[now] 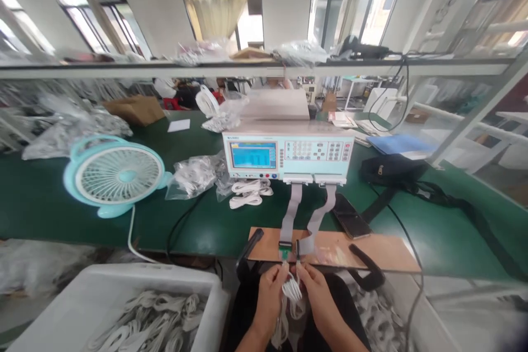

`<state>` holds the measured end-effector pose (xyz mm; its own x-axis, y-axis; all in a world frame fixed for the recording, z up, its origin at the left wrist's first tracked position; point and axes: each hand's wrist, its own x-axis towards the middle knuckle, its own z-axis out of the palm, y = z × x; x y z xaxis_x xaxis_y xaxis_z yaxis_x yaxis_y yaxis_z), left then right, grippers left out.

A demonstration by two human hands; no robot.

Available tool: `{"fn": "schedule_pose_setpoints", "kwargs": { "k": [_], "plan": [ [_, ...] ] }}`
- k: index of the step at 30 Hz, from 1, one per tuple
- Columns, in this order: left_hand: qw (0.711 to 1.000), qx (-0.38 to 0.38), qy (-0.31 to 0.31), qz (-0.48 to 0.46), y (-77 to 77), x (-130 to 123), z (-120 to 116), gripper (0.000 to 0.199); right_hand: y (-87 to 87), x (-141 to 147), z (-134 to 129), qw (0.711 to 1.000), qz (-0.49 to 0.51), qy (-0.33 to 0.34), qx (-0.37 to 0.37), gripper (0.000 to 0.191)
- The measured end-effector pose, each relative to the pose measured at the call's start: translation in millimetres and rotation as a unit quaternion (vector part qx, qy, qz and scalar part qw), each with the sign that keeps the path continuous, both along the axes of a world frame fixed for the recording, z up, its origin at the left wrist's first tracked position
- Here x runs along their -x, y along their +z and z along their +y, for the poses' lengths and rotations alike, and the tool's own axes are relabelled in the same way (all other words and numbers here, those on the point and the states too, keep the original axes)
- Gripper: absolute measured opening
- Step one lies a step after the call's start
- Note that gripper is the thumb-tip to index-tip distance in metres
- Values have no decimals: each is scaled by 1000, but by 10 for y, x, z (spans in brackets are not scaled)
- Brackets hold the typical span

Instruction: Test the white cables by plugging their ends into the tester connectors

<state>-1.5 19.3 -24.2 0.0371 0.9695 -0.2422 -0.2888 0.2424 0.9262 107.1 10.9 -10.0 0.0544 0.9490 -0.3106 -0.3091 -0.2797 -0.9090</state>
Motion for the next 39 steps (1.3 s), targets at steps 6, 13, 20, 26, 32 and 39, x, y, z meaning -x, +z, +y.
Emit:
{"fn": "schedule_pose_setpoints", "kwargs": {
  "k": [6, 13, 20, 26, 32, 39],
  "plan": [
    [999, -30, 1, 41, 74, -11, 96, 38, -221, -17, 61, 999, 25, 13, -23, 30],
    [996, -44, 19, 79, 35, -19, 91, 41, -284, 19, 96, 999, 42, -6, -33, 36],
    [995, -48, 50, 71, 44, -44, 108, 41, -218, 36, 92, 998, 14, 9, -58, 36],
    [1000, 25, 14, 8, 169, -156, -183, 35, 4, -84, -226, 993, -91, 7, -69, 33],
    [962, 232, -45, -140, 147, -99, -307, 40, 23, -1244, -593, 876, -477, 41, -59, 25],
    [956, 239, -68, -154, 138, -387, -221, 41, 90, -852, -873, 927, -299, 218, -69, 25]
  ]
}}
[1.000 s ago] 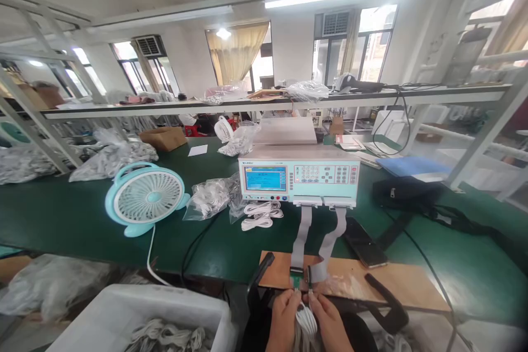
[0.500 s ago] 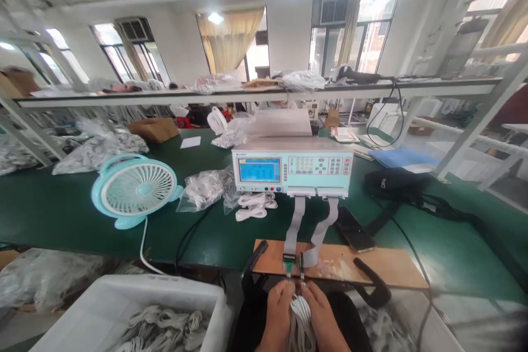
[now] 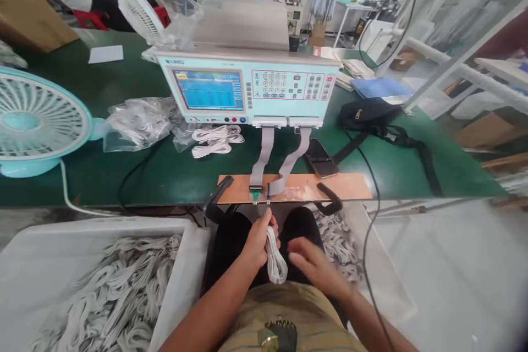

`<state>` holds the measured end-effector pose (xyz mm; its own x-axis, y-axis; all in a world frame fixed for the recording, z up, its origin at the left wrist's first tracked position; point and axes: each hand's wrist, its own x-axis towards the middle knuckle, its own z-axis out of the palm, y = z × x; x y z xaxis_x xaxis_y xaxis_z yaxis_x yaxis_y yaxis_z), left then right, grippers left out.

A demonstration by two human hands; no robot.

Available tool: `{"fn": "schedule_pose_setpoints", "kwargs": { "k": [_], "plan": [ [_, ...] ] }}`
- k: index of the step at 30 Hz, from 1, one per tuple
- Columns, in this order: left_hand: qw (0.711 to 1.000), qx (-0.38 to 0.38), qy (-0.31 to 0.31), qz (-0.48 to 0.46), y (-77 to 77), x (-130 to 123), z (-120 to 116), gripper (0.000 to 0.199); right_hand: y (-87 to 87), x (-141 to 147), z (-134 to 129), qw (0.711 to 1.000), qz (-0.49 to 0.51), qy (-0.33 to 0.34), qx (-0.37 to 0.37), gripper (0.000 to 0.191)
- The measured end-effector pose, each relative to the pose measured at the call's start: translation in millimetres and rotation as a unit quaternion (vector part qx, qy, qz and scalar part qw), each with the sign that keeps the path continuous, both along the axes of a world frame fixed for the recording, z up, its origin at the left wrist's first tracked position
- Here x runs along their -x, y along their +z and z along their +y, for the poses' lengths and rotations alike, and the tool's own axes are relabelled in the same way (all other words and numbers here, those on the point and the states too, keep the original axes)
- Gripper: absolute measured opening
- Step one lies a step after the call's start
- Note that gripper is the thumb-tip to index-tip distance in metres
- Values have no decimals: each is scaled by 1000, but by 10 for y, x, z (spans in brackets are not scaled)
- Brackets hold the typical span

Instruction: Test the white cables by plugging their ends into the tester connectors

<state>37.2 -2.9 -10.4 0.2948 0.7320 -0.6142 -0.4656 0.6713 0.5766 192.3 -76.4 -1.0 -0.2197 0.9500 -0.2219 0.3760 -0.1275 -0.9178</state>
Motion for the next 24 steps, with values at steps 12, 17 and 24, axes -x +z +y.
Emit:
{"fn": "schedule_pose_setpoints", "kwargs": {
  "k": [12, 17, 24],
  "plan": [
    [782, -450, -278, 329, 190, 499, -432, 23, -295, 384, 155, 931, 289, -142, 174, 31],
    [878, -347, -212, 252, 136, 486, -377, 17, -352, 445, 161, 977, 159, -130, 65, 27],
    [911, -292, -115, 266, 33, 479, -271, 21, -66, 372, 211, 968, -61, 93, -225, 29]
  ]
}}
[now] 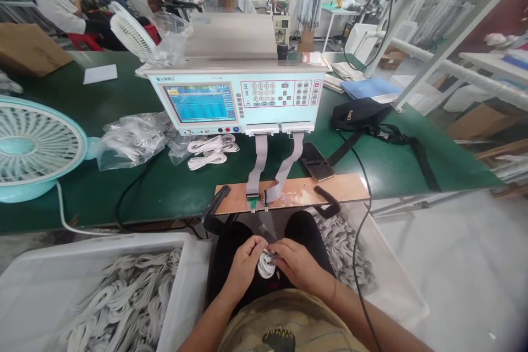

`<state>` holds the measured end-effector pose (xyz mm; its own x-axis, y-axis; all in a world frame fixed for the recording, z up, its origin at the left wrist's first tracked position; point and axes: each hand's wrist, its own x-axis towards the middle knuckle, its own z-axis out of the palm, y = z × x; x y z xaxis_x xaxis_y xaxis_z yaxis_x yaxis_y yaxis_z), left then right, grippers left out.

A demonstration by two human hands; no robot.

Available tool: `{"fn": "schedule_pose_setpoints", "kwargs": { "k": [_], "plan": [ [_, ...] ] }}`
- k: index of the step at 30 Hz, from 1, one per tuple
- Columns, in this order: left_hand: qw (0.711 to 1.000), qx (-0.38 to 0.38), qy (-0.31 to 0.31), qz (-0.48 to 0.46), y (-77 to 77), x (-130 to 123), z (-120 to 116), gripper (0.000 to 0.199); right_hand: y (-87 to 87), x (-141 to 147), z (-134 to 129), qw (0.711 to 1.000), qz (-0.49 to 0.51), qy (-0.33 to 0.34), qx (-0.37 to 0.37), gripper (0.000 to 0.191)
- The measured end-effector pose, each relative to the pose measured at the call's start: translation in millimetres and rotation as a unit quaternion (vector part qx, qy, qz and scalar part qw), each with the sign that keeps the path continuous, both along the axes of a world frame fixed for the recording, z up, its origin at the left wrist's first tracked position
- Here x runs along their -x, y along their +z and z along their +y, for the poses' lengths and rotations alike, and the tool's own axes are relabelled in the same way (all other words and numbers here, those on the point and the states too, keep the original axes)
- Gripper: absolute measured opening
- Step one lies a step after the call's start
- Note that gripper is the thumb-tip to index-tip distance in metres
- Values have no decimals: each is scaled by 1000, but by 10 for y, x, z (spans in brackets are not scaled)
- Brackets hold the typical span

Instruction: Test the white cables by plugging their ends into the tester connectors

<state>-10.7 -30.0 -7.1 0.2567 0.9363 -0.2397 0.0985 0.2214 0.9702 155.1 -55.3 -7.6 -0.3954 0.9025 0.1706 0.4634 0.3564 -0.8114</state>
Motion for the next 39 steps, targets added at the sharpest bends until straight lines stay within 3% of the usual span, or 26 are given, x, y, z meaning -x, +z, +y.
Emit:
{"fn": "schedule_pose_setpoints", "kwargs": {
  "k": [2, 4, 7, 10, 13, 16, 22, 28, 30, 33, 36, 39],
  "plan": [
    [1000, 0, 21, 5, 9, -23, 24, 22, 68, 2, 39, 999, -13, 29, -22, 27],
    [999, -10, 52, 11, 27, -57, 52, 22, 92, 24, 105, 1000, -2, 14, -27, 22],
    [996, -16, 91, 8, 32, -103, 96, 21, 58, 89, 262, 995, 64, -76, 15, 17],
    [994, 2, 106, 3, -3, -120, 145, 22, -14, 177, 437, 960, 185, -175, 118, 22],
    [990, 16, 140, -15, -51, -108, 201, 25, -72, 267, 551, 921, 274, -201, 191, 25],
    [985, 35, 156, -65, -84, -77, 257, 27, -95, 335, 597, 902, 317, -205, 210, 24],
    [982, 63, 147, -99, -135, -9, 322, 31, -91, 383, 625, 892, 337, -215, 210, 23],
    [994, 43, 94, -38, -134, 86, 382, 34, -36, 377, 642, 880, 348, -222, 233, 23],
    [999, 20, 41, -3, -91, 148, 430, 33, -17, 394, 656, 866, 365, -224, 257, 25],
    [999, -21, -27, 17, -36, 222, 512, 31, 3, 443, 680, 820, 422, -232, 308, 27],
    [998, -54, 1, 24, -46, 220, 563, 28, 26, 491, 688, 780, 469, -248, 332, 26],
    [996, -59, 61, 39, -98, 159, 566, 30, 58, 506, 680, 775, 476, -244, 337, 25]
  ]
}}
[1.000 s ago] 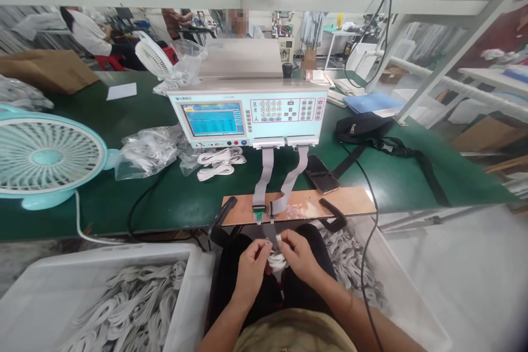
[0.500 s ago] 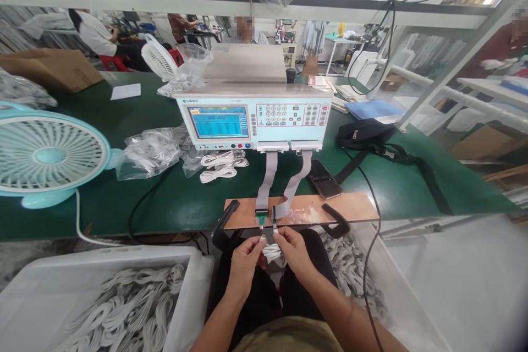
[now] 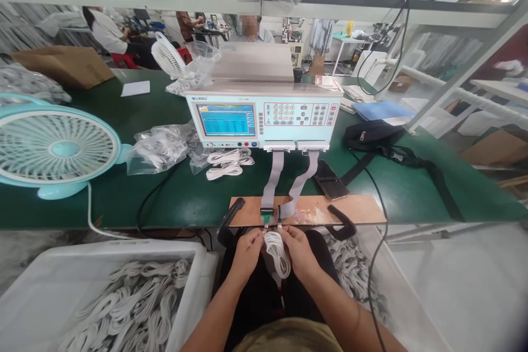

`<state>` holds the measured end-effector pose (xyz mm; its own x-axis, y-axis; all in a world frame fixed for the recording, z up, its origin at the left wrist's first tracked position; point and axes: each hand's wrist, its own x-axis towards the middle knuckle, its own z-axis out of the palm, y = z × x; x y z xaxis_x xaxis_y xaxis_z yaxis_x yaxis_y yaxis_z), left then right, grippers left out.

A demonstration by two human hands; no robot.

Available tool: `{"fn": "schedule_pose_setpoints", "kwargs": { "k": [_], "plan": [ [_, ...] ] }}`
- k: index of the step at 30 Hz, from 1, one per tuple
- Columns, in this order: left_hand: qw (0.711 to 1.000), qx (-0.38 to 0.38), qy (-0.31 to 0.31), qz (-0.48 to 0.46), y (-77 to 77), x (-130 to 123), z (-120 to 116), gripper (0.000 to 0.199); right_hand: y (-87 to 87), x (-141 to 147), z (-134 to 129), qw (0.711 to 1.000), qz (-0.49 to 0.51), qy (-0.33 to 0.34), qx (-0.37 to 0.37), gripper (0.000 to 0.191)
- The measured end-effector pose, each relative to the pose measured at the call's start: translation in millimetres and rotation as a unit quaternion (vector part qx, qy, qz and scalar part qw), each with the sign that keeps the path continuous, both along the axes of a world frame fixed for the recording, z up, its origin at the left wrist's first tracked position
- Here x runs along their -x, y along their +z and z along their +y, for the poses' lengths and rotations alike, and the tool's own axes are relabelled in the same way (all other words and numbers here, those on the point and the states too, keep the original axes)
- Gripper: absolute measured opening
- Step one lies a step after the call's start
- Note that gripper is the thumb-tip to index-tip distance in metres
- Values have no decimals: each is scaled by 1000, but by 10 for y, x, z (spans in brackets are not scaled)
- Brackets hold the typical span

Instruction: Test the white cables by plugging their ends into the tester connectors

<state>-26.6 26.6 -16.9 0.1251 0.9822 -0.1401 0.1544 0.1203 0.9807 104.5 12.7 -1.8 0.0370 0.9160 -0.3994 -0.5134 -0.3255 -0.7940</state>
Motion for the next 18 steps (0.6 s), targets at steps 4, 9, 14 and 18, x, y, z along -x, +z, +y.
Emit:
{"fn": "schedule_pose_setpoints", "kwargs": {
  "k": [4, 9, 14, 18],
  "plan": [
    [999, -9, 38, 3, -21, -63, -21, 32, 29, -16, -12, 1000, -19, 9, -17, 24],
    [998, -46, 31, -3, -3, -77, -14, 30, 33, -29, -10, 999, -29, 18, -27, 25],
    [996, -13, 76, -44, -64, -154, -47, 28, -2, -44, -17, 998, -46, 26, -44, 23],
    [985, 21, 122, -123, -97, -252, -85, 29, -18, -44, -10, 997, -55, 29, -52, 21]
  ]
}}
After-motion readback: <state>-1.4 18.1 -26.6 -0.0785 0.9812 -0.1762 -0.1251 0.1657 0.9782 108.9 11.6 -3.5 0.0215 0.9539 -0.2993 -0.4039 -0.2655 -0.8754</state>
